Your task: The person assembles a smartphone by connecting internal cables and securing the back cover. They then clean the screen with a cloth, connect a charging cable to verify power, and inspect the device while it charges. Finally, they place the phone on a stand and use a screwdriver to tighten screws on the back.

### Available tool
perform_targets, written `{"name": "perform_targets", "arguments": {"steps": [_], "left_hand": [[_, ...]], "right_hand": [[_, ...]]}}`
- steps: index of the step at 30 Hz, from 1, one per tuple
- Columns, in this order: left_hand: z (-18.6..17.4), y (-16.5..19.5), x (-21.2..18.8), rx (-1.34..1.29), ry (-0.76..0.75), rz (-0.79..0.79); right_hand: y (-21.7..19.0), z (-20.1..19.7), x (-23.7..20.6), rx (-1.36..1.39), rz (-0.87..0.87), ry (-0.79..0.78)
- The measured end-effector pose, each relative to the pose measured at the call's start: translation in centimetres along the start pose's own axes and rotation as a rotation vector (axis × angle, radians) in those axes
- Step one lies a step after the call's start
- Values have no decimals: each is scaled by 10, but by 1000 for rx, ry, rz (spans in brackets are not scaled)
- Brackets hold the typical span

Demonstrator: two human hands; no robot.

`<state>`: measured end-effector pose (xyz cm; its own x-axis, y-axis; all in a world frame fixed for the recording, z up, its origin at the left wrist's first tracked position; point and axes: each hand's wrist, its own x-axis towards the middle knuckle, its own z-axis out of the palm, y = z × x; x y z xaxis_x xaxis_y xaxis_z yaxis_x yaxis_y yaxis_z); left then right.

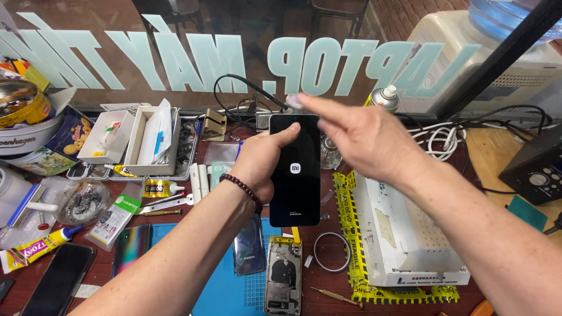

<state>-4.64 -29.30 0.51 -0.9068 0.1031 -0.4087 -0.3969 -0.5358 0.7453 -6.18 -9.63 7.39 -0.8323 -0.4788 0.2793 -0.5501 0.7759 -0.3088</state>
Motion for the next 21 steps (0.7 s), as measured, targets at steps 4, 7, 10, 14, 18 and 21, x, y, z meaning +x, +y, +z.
{"name": "perform_targets", "arguments": {"steps": [4,7,10,14,18,21], "left_hand": [[-6,3,-1,-22,30,-3],[-5,0,0,6,-1,8],[-4,0,0,8,6,25],[-6,3,-3,9,22,31],[-3,3,-3,9,-24,36],[-4,4,-2,-34,6,41]], "right_hand": [[-3,-3,1,-33,46,-25],[-5,-5,0,14,96,-3],[-6,0,-1,80,33,-36],[0,2,-1,-68,165,-50],[2,3,-3,107,22,3],[0,3,-2,54,33,-18]]}}
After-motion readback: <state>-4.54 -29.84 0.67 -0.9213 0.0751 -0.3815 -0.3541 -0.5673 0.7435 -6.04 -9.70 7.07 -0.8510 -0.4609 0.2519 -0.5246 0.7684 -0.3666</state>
